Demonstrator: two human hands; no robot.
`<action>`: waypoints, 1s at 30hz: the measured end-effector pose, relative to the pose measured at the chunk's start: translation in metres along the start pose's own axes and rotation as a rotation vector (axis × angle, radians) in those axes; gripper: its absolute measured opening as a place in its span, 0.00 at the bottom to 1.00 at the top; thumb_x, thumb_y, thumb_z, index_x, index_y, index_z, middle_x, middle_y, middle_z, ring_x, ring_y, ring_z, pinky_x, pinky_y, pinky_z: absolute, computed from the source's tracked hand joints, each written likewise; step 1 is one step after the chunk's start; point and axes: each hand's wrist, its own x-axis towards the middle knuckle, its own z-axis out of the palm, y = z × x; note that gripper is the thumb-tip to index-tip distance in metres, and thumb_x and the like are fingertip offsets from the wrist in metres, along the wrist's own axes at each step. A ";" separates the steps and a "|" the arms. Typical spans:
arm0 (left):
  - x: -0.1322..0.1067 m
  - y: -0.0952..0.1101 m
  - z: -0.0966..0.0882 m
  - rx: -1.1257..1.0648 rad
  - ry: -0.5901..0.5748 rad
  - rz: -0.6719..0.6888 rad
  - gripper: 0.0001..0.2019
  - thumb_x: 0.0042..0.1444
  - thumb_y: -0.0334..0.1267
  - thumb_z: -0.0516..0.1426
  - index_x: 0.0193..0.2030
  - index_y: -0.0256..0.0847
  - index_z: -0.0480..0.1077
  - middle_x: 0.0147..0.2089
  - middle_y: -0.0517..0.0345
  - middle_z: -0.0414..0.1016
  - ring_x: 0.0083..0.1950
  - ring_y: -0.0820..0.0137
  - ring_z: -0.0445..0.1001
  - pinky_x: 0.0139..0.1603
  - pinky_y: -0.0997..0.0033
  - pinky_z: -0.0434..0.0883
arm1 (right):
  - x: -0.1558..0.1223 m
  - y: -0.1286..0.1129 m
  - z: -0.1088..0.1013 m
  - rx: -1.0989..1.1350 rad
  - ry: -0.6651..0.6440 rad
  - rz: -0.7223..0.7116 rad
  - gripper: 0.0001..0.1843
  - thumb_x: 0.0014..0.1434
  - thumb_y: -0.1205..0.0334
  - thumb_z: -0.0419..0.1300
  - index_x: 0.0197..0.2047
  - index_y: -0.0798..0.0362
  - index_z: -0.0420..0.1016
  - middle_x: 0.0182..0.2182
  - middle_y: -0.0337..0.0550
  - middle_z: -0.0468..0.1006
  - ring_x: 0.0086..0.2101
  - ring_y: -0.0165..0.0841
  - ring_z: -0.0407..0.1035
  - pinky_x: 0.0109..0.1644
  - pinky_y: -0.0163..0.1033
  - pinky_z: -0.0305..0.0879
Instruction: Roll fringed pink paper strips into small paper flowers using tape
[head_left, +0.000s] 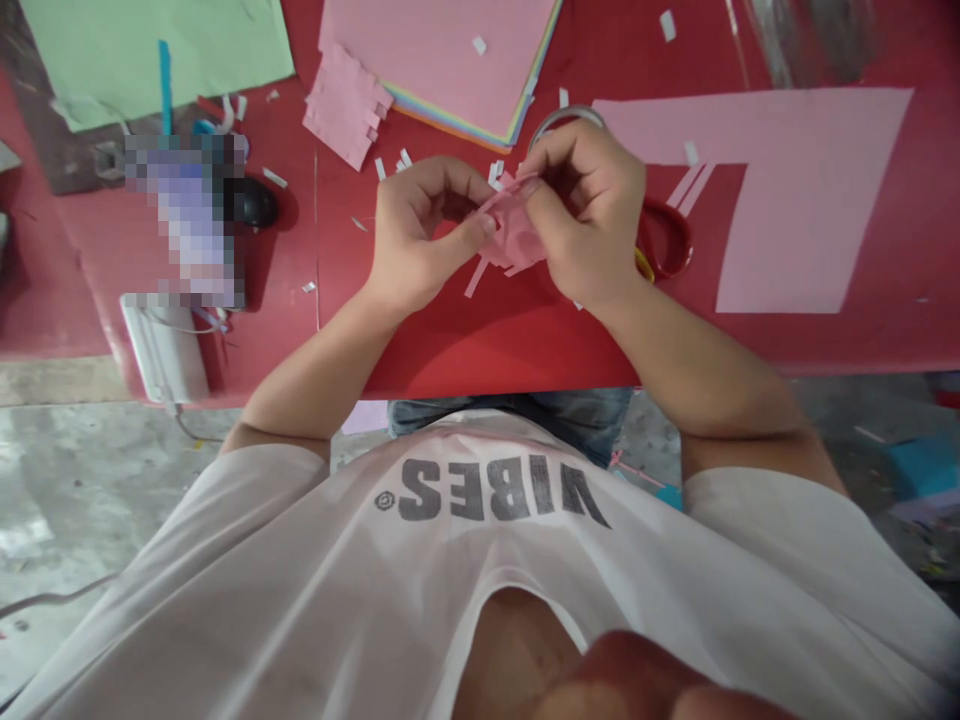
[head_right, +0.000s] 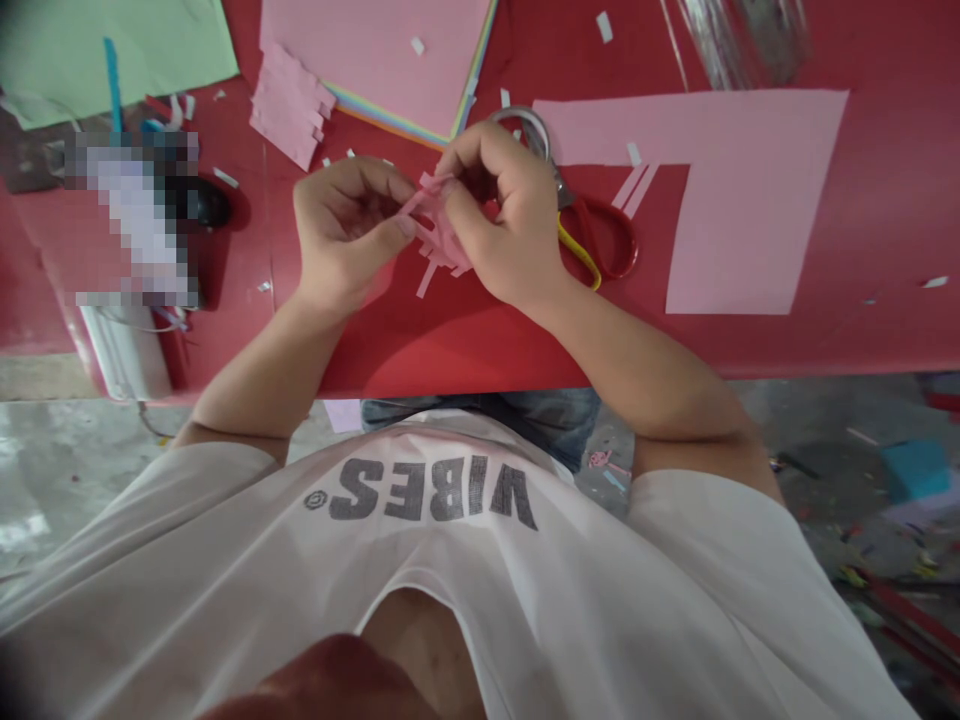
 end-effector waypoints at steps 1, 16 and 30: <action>0.000 -0.002 -0.001 0.000 -0.006 0.010 0.20 0.48 0.60 0.71 0.39 0.50 0.77 0.33 0.59 0.76 0.29 0.72 0.72 0.26 0.64 0.74 | 0.000 0.000 0.000 -0.014 -0.009 0.000 0.14 0.66 0.42 0.59 0.37 0.43 0.73 0.32 0.40 0.71 0.34 0.36 0.63 0.38 0.46 0.61; 0.003 0.009 0.000 0.035 0.208 -0.018 0.14 0.51 0.55 0.71 0.34 0.49 0.79 0.30 0.60 0.78 0.28 0.72 0.70 0.26 0.65 0.67 | 0.005 -0.010 -0.005 -0.012 -0.140 0.089 0.14 0.57 0.46 0.69 0.42 0.39 0.73 0.36 0.38 0.76 0.35 0.36 0.68 0.41 0.46 0.68; 0.013 0.012 -0.014 -0.044 0.047 -0.093 0.13 0.55 0.54 0.69 0.33 0.49 0.78 0.29 0.59 0.75 0.28 0.73 0.63 0.29 0.65 0.66 | 0.011 0.003 -0.009 -0.041 -0.162 0.072 0.12 0.52 0.47 0.69 0.29 0.40 0.70 0.24 0.35 0.68 0.24 0.35 0.56 0.29 0.46 0.53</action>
